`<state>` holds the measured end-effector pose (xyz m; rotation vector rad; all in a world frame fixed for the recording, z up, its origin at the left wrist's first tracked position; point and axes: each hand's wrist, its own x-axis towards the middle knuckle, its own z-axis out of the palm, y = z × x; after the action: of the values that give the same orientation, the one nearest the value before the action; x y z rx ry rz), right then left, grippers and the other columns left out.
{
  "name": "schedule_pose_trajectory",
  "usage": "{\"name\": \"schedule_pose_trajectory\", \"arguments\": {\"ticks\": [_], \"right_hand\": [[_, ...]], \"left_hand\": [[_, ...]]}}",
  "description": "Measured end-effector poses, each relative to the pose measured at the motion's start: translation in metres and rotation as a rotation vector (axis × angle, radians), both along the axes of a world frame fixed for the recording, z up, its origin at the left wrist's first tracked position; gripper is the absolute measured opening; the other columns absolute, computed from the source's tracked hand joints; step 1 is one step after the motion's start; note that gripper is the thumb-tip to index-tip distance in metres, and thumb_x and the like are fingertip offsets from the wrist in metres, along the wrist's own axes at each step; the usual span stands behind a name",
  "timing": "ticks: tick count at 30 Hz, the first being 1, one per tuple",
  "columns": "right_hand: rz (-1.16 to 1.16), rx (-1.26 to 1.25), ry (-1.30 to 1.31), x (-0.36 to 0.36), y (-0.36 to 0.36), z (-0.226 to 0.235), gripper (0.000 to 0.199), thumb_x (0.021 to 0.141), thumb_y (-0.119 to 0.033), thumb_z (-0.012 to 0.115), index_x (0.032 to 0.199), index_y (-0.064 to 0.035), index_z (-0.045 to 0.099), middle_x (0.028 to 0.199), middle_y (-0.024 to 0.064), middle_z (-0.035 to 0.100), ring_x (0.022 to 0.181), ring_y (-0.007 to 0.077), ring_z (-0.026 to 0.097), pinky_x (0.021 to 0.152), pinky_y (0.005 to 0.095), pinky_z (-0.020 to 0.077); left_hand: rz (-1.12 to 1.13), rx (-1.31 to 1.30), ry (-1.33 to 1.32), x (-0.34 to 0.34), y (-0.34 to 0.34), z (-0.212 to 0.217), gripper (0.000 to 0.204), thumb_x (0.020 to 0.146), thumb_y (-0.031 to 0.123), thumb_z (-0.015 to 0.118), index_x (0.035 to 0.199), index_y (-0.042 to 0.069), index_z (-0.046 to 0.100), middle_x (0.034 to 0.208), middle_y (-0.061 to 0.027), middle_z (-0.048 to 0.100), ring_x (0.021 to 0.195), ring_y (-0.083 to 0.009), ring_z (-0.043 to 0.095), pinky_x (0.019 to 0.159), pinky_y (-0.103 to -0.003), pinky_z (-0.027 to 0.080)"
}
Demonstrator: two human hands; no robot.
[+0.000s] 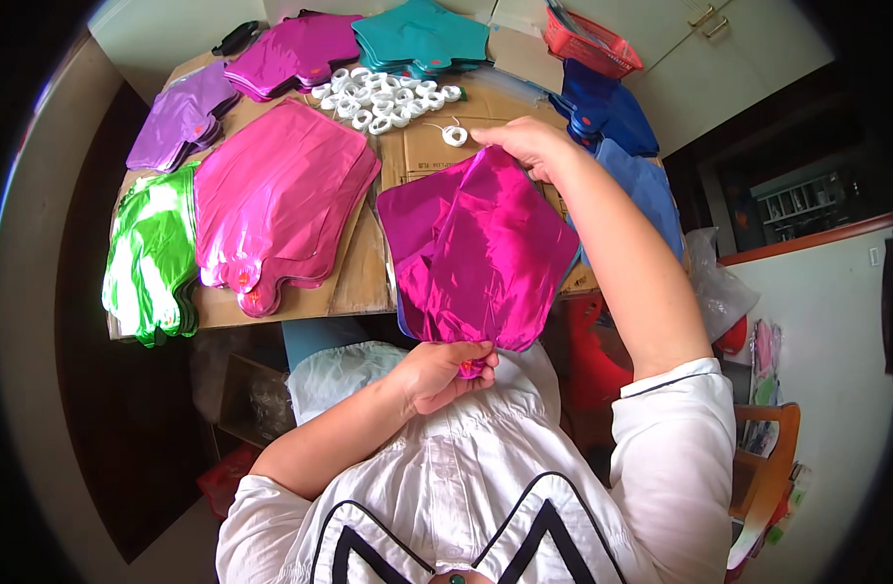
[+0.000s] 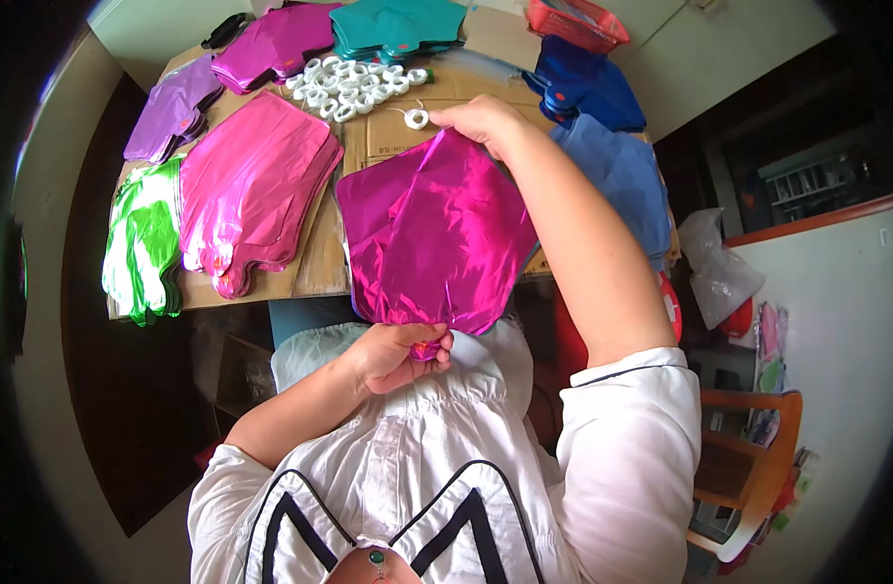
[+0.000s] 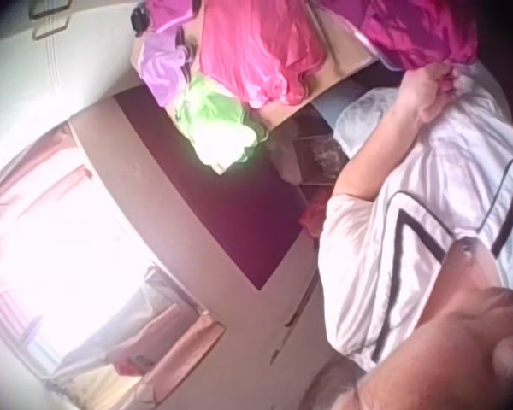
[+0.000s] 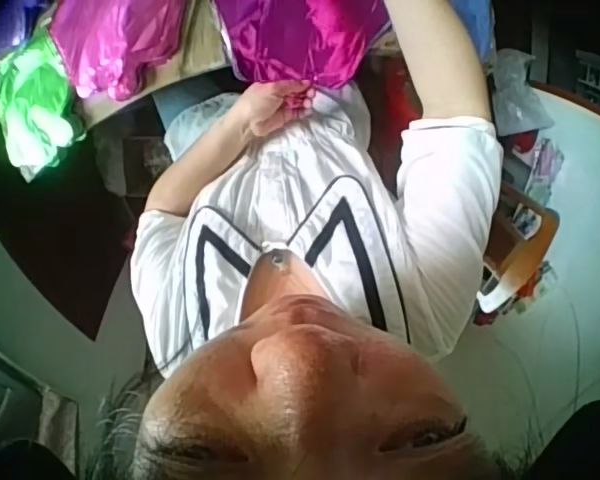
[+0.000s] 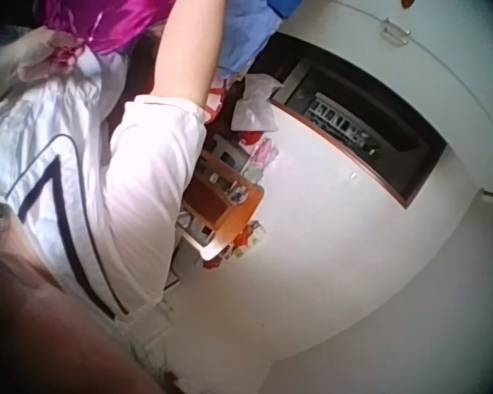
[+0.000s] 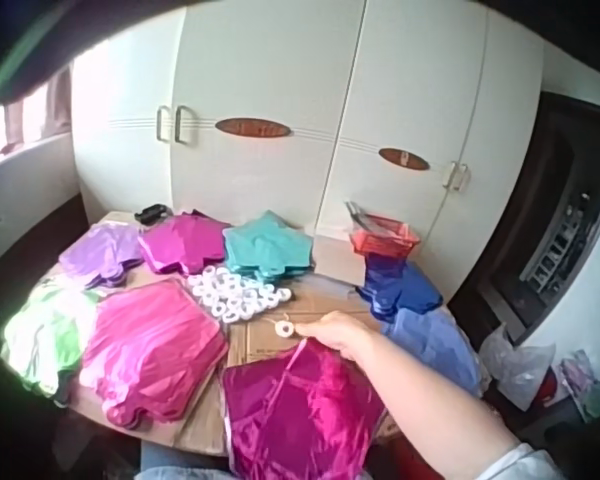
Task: Sorting and stacking star-shaped foil balloons by color on a cardboard workspace.
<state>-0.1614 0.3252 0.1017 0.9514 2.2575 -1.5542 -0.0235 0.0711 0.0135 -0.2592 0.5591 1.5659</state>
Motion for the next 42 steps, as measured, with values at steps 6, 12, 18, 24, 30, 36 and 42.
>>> {"name": "schedule_pose_trajectory", "arguments": {"ticks": [6, 12, 18, 24, 30, 36, 42], "right_hand": [[0.286, 0.767, -0.134, -0.018, -0.004, -0.022, 0.027, 0.073, -0.017, 0.063, 0.086, 0.0053, 0.07, 0.091, 0.022, 0.07, 0.08, 0.0308, 0.07, 0.077, 0.0365, 0.0547], [0.2, 0.697, -0.042, -0.013, -0.008, -0.019, 0.021, 0.073, -0.012, 0.06, 0.079, 0.0044, 0.071, 0.083, 0.0225, 0.07, 0.085, 0.0328, 0.07, 0.076, 0.039, 0.0542], [0.191, 0.371, 0.109, -0.017, 0.02, -0.037, 0.029, 0.085, -0.024, 0.068, 0.096, 0.0023, 0.066, 0.088, 0.0144, 0.067, 0.077, 0.0227, 0.066, 0.068, 0.0339, 0.0528], [0.111, -0.184, 0.053, 0.012, 0.035, 0.009, 0.033, 0.086, -0.019, 0.072, 0.109, 0.0012, 0.062, 0.1, 0.0111, 0.064, 0.082, 0.0159, 0.063, 0.069, 0.0295, 0.0527], [0.15, 0.058, 0.253, 0.018, 0.036, -0.033, 0.024, 0.081, 0.002, 0.065, 0.105, 0.0019, 0.062, 0.086, 0.0077, 0.066, 0.074, 0.0119, 0.062, 0.065, 0.0271, 0.0521], [-0.027, 0.055, 0.453, 0.013, 0.049, -0.048, 0.016, 0.083, 0.0, 0.064, 0.1, 0.0016, 0.063, 0.083, 0.0073, 0.066, 0.069, 0.0122, 0.062, 0.062, 0.0247, 0.0508], [-0.077, 0.315, 0.513, 0.023, 0.057, -0.031, 0.014, 0.088, -0.008, 0.061, 0.096, 0.0013, 0.067, 0.085, 0.0097, 0.069, 0.069, 0.0156, 0.065, 0.065, 0.0273, 0.0514]], "left_hand": [[0.007, -0.026, 0.045, 0.001, 0.003, 0.009, 0.011, 0.095, 0.01, 0.056, 0.097, 0.0, 0.06, 0.089, -0.0097, 0.063, 0.081, -0.0208, 0.062, 0.079, -0.034, 0.051], [0.023, -0.084, 0.0, -0.001, 0.006, 0.015, 0.014, 0.097, 0.012, 0.054, 0.097, -0.001, 0.059, 0.089, -0.009, 0.063, 0.08, -0.0194, 0.061, 0.078, -0.034, 0.052], [0.016, -0.024, -0.004, 0.0, 0.006, 0.005, 0.018, 0.101, 0.016, 0.047, 0.094, 0.002, 0.057, 0.082, -0.0044, 0.058, 0.073, -0.0152, 0.053, 0.077, -0.033, 0.049], [0.018, -0.002, 0.019, -0.002, 0.002, 0.002, 0.017, 0.101, 0.017, 0.047, 0.094, 0.005, 0.056, 0.081, -0.0034, 0.058, 0.071, -0.0142, 0.05, 0.077, -0.033, 0.047], [0.047, -0.01, 0.04, 0.002, 0.002, 0.001, 0.016, 0.101, 0.014, 0.048, 0.092, 0.003, 0.057, 0.079, -0.0043, 0.057, 0.067, -0.0142, 0.05, 0.072, -0.031, 0.048], [0.045, -0.012, 0.069, -0.004, 0.0, -0.001, 0.017, 0.1, 0.017, 0.05, 0.09, 0.006, 0.056, 0.078, -0.0025, 0.055, 0.067, -0.013, 0.046, 0.075, -0.032, 0.046], [0.052, -0.022, 0.051, -0.003, -0.001, 0.0, 0.017, 0.1, 0.017, 0.05, 0.09, 0.005, 0.057, 0.077, -0.0024, 0.055, 0.066, -0.0128, 0.046, 0.075, -0.032, 0.046]]}}
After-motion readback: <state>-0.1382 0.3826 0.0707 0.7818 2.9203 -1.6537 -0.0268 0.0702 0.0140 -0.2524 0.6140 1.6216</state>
